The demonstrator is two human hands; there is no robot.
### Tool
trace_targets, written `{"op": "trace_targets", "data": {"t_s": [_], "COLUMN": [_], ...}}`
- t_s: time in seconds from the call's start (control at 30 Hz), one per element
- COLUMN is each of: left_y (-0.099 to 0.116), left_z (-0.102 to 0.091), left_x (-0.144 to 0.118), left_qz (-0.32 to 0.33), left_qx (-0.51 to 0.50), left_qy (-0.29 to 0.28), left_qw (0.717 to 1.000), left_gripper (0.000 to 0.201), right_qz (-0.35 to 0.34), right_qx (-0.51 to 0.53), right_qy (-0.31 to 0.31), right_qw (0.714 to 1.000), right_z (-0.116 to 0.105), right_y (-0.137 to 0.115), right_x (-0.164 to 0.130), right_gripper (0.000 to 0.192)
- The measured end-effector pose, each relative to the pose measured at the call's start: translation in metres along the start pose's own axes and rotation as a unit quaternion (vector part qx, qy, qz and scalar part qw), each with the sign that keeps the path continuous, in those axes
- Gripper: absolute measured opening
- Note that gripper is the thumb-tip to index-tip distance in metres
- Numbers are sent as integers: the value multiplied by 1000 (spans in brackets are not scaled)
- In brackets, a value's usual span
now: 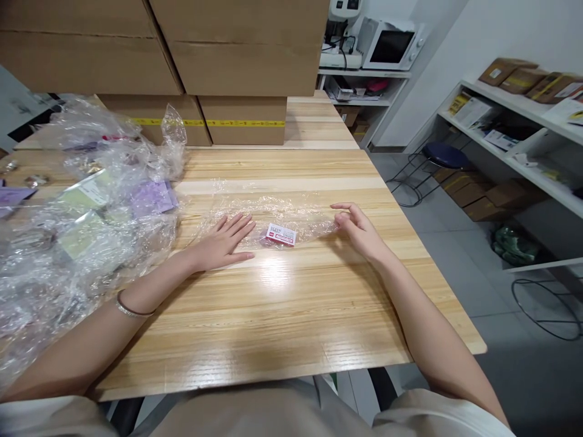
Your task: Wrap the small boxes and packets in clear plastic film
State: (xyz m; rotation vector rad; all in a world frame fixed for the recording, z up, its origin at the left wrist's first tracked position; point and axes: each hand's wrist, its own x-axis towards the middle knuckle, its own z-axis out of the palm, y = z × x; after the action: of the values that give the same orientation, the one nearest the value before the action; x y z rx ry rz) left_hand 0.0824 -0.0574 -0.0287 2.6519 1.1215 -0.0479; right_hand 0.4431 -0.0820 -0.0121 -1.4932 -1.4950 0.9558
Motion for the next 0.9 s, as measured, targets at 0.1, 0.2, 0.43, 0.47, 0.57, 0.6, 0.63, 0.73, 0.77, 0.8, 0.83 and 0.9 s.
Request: {"op": "trace_targets", "data": {"t_s": [0.1, 0.2, 0.43, 0.47, 0.57, 0.6, 0.63, 0.73, 0.77, 0.8, 0.83, 0.9], "left_y": [0, 0, 0, 1, 1, 2, 2, 1, 1, 1, 1, 1], "left_z": [1, 0, 0, -1, -2, -2, -2, -1, 0, 0, 1, 1], "left_x": [0, 0, 0, 0, 0, 0, 0, 1, 1, 0, 0, 0], "left_qz": [2, 1, -2, -2, -3, -4, -5, -7, -8, -8, -8, -8], "left_qx": [-6, -7, -10, -10, -7, -5, -3, 0, 1, 2, 3, 1], "left_qy": [5, 5, 7, 6, -1, -4, -6, -6, -4, -2, -2, -3], "left_qw": [1000, 1000, 1000, 1000, 1000, 1000, 1000, 1000, 1000, 1000, 1000, 1000], "left_gripper": [87, 86, 86, 86, 87, 87, 88, 88, 88, 88, 88, 88], "right_qz": [10, 28, 87, 92, 94, 85, 73, 24, 0, -35, -83, -193], "right_qx": [-2, -2, -24, -21, -41, -51, -61, -126, -170, -222, -273, -352], "right_qy": [-39, -125, -145, -152, -177, -187, -197, -195, -159, -101, -35, 37], "right_qw": [999, 992, 985, 984, 979, 977, 976, 972, 973, 969, 958, 915], "right_z": [-7, -10, 0, -1, -12, -19, -25, -42, -44, -42, -37, -17], "right_y": [0, 1, -8, -8, -5, -4, -3, -7, -11, -16, -22, -32], "right_x": [1, -1, -5, -5, -2, -1, -1, -4, -6, -9, -13, -21], "right_gripper": [48, 71, 88, 87, 83, 83, 83, 74, 70, 66, 64, 65]}}
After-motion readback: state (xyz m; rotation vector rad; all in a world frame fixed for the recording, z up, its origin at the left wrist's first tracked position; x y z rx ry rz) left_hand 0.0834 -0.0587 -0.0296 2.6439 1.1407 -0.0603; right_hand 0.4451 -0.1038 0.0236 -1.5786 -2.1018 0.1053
